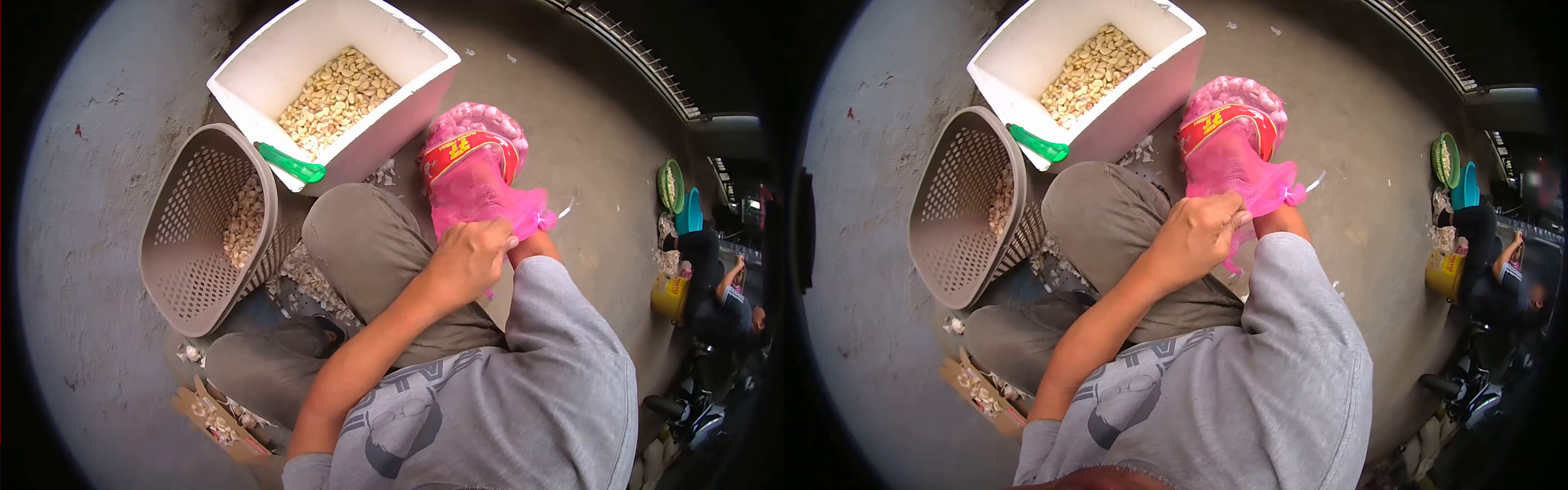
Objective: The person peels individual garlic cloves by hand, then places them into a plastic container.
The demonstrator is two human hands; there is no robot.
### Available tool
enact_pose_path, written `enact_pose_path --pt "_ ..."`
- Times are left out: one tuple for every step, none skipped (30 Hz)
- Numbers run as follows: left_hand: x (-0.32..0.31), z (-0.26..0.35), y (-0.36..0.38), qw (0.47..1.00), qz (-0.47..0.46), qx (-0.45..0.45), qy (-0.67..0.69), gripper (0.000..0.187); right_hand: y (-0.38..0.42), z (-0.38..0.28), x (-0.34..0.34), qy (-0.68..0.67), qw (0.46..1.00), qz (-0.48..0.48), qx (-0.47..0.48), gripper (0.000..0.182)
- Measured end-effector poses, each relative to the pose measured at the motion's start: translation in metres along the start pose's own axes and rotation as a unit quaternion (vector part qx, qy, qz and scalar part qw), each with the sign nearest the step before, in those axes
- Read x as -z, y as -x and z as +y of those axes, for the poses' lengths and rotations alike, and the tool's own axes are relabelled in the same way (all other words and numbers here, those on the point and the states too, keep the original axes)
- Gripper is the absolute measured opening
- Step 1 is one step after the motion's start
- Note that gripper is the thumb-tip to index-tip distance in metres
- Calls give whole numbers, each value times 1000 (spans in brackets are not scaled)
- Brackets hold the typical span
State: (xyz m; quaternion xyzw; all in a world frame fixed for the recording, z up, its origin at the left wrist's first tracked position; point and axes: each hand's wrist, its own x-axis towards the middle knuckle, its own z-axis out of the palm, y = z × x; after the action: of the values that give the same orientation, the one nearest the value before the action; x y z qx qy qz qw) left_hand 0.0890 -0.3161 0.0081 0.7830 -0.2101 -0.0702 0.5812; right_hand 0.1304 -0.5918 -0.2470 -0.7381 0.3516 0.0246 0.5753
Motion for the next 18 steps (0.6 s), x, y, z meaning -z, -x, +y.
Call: enact_pose_path --pt "2 0 -1 1000 5 -3 3 20 -1 -2 -1 1 1000 0 1 40" --pt "4 2 -2 1000 10 -2 4 20 -1 -3 -4 -2 1000 0 1 39" --pt "5 3 -3 1000 16 -3 5 20 -3 -5 -7 -2 1000 1 2 39" --pt "6 4 -3 1000 21 -2 6 20 -6 -7 -8 -3 1000 0 3 39" --pt "5 5 -5 999 34 -9 9 19 -10 -10 -12 -6 1000 1 4 39" --pt "3 6 -6 999 46 -15 12 19 -15 -13 -14 -7 1000 2 5 39" --pt "2 6 -8 998 57 -21 15 18 -19 -15 -19 -8 1000 4 8 39" --pt "2 6 -9 997 66 -20 26 16 -23 -17 -24 -11 1000 5 7 38" --pt "2 6 -11 996 76 -20 37 15 -27 -19 -28 -15 1000 7 7 38" --pt "3 6 -14 995 86 -21 49 13 -30 -20 -32 -16 1000 7 8 38" --pt "4 6 -16 994 92 -15 53 11 -33 -23 -35 -18 1000 7 8 38" --pt "5 6 -17 994 97 -7 57 9 -36 -25 -38 -19 1000 6 10 38" --pt "5 6 -17 993 100 2 63 8 -40 -26 -41 -18 1000 7 10 37" --pt "4 6 -16 994 94 1 62 7 -42 -25 -40 -21 1000 8 10 37" --pt "4 7 -17 994 90 -2 62 7 -41 -24 -39 -22 1000 11 8 37" --pt "3 7 -19 994 86 -7 62 7 -40 -23 -37 -23 1000 11 7 37" --pt "1 7 -20 996 77 -13 48 7 -40 -23 -35 -24 1000 11 9 37" --pt "-2 7 -19 997 66 -19 35 7 -38 -22 -34 -26 1000 14 8 37"
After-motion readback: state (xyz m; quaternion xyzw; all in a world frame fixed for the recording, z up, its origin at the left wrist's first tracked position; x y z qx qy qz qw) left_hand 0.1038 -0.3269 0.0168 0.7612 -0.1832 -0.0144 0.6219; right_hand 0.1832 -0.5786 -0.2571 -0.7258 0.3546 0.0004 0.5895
